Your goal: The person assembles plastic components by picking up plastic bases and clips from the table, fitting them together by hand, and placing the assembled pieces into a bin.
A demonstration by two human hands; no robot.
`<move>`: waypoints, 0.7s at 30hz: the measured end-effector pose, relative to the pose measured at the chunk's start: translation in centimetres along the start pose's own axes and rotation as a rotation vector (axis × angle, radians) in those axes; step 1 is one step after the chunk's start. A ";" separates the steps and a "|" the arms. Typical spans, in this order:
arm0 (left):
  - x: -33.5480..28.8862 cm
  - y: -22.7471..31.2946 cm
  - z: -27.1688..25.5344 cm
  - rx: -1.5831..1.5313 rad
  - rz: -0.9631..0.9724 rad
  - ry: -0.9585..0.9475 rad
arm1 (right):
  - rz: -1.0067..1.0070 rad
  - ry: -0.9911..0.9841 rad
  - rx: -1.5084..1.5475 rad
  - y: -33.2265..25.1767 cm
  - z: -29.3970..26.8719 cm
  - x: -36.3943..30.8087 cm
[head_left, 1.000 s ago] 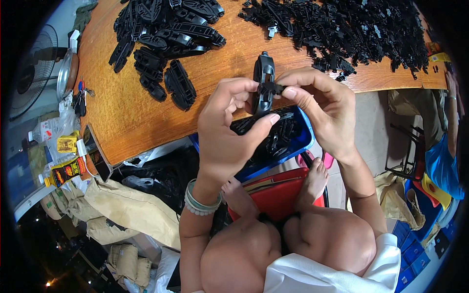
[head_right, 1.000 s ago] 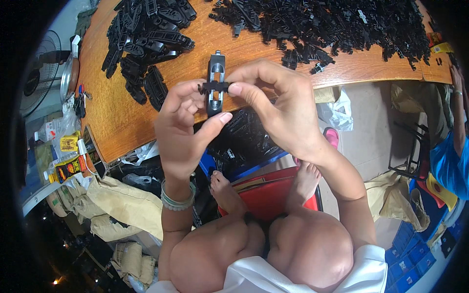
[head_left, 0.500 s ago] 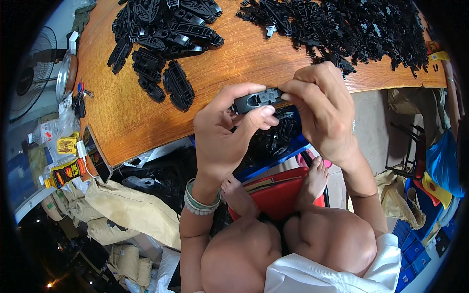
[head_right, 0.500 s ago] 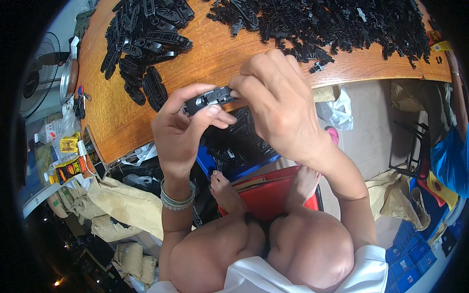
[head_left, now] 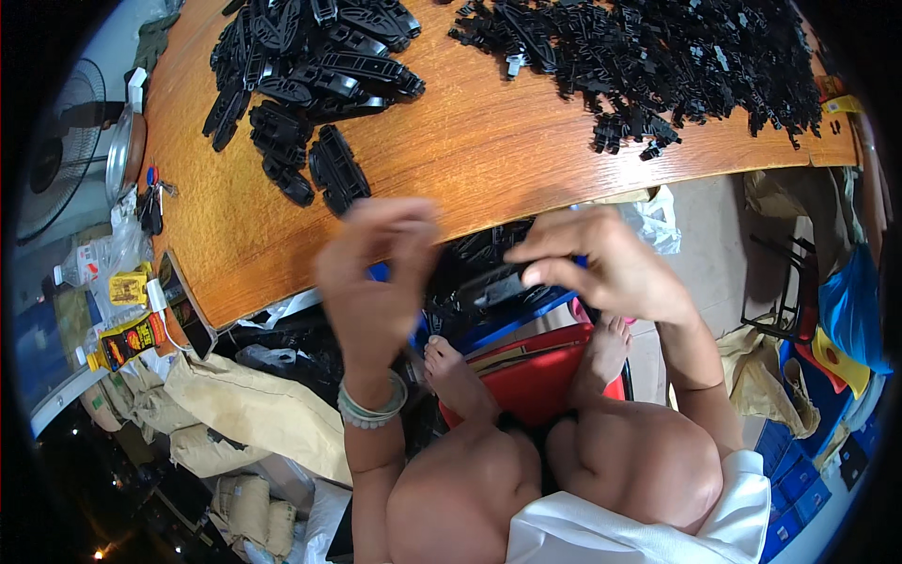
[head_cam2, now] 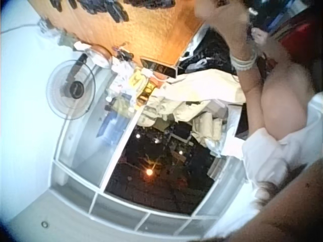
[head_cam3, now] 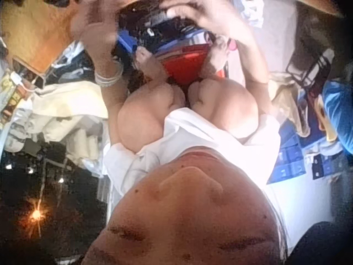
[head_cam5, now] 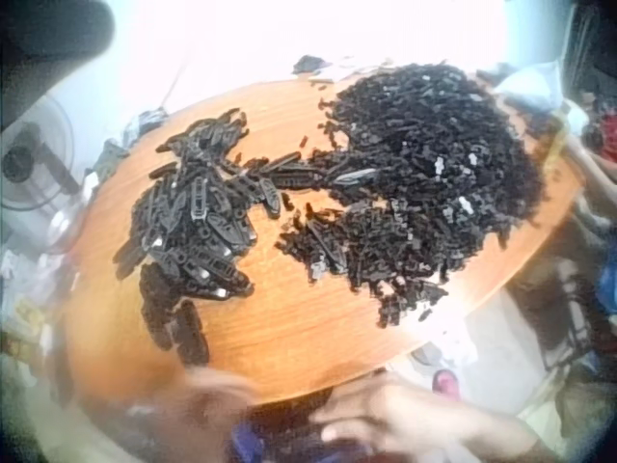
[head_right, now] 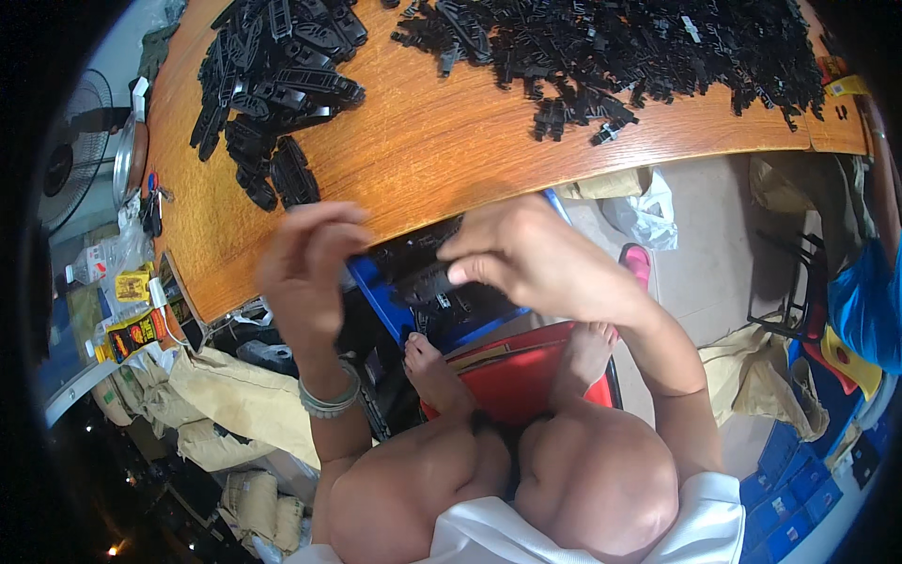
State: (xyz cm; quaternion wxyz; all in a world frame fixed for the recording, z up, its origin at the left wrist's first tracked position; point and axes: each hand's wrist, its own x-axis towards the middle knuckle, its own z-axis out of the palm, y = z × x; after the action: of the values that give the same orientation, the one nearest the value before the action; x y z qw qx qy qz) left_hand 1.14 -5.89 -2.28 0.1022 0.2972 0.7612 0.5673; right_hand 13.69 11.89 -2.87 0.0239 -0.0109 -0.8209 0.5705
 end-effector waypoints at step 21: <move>3.4 -2.0 -0.2 0.368 -0.051 0.096 | -0.055 0.773 -0.918 2.9 -4.4 3.8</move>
State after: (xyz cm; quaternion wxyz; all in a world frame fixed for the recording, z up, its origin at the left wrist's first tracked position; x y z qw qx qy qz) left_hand -2.36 -4.52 -3.44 0.0239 0.2641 0.8633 0.4294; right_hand 10.11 17.20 -3.96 0.3282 -0.2056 -0.9152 0.1116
